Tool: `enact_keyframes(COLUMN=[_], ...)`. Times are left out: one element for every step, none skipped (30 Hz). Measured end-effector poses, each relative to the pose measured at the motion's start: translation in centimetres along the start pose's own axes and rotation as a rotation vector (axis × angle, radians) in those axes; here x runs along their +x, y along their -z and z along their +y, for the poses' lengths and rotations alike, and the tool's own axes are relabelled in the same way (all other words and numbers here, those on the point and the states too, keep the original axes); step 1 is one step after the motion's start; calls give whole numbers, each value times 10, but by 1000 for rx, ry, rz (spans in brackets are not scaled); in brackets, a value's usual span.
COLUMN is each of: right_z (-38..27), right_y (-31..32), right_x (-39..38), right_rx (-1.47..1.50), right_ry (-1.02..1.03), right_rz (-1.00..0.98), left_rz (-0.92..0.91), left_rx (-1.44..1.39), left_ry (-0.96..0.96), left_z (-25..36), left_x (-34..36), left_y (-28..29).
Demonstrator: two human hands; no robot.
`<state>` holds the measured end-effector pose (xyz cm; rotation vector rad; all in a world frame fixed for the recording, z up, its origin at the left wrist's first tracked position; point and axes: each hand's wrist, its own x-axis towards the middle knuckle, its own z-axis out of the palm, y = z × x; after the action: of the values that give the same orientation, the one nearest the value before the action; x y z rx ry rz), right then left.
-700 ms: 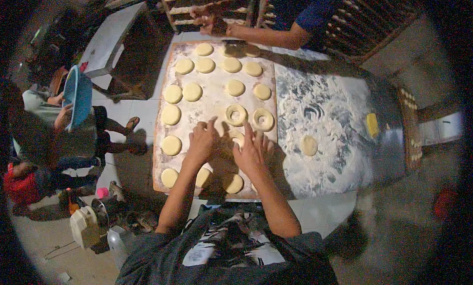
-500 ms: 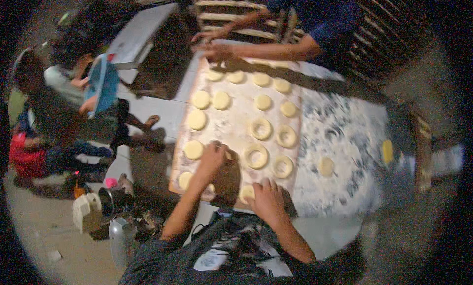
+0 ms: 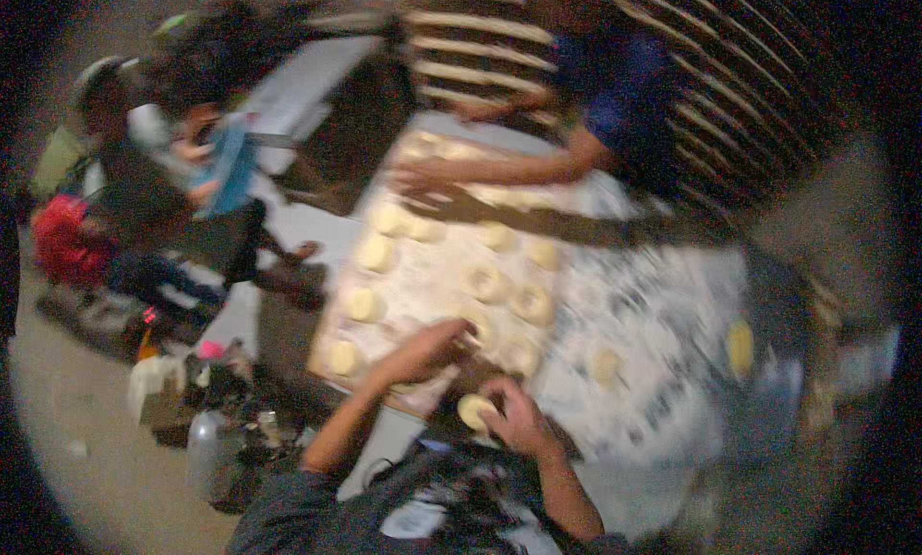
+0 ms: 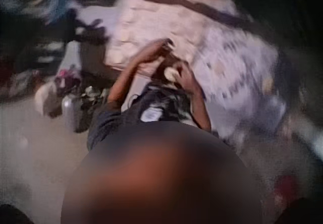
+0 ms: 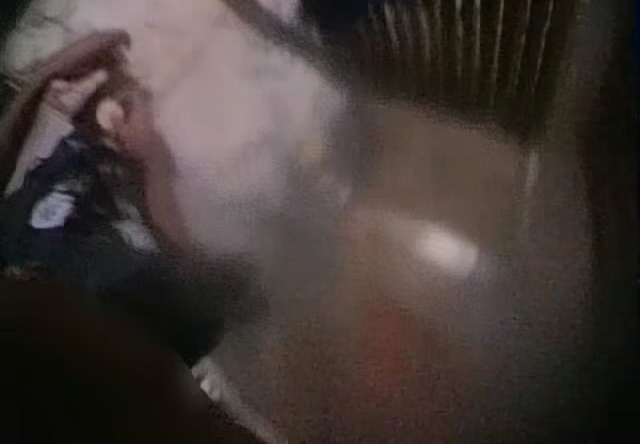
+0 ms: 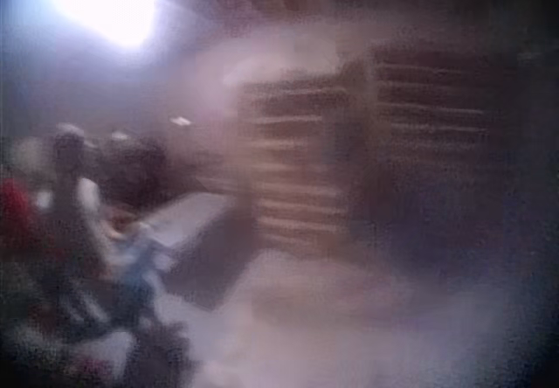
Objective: The person shapes dough into rings and balls by hand on a floured metal table. They tear off portions from a large dough mass, roll them into balls, and form rings by pressing a finger into the center, placing the finished pieces on a wooden board.
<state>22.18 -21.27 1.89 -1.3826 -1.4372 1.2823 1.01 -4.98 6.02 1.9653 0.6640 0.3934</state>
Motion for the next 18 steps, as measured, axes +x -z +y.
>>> enact_keyframes(right_z=[0,-33,-23,-8,-18,3,23,40,57,71,85,90,91,89,87,84,81,80], right_y=[20,43,63,90,112,133,151,167,180,192,204,211,216,220,224,229,231,234], right_x=[-10,-18,-29,-38,-47,-60,-71,-83,-95,-112,-125,-132,-138,-137,-135,-135,-130,-126], right_rx=[42,80,187,-12,-93,-77,-46,-13,-238,-466,-697,-770,-849,-855,-859,-860,-898,-939], right_ry=[-16,-77,-114,-23,-117,-183,-214,-242,-281,-322,-359,-337,-319,-299,-280,-260,-209,-164], right_rz=[18,50,106,199,278,364,464,555,626,694,753,766,775,704,632,567,483,409], left_rz=[62,89,117,119,85,53,-27,-101,-212,-300,-336,-367,-377,-383,-391,-279,-165,-59], left_rx=[-18,96,204,163,141,132,121,111,41,3,9,17,44,79,115,208,301,390], left_ry=[9,-46,-147,-61,-52,-45,-60,-70,-160,-122,-178,-223,-226,-228,-225,-267,-308,-359], left_z=[-1,13,7,28,39,52,59,61,57,77,80,74,66,57,53,58,61,66], left_x=[6,16,31,47,61,77,89,100,111,118,124,126,127,128,127,125,121,121], left_y=[-19,-31,-47,-62,-80,-94,-111,-128,-144,-157,-175,-193,-212,-229,-241,-248,-254,-262])
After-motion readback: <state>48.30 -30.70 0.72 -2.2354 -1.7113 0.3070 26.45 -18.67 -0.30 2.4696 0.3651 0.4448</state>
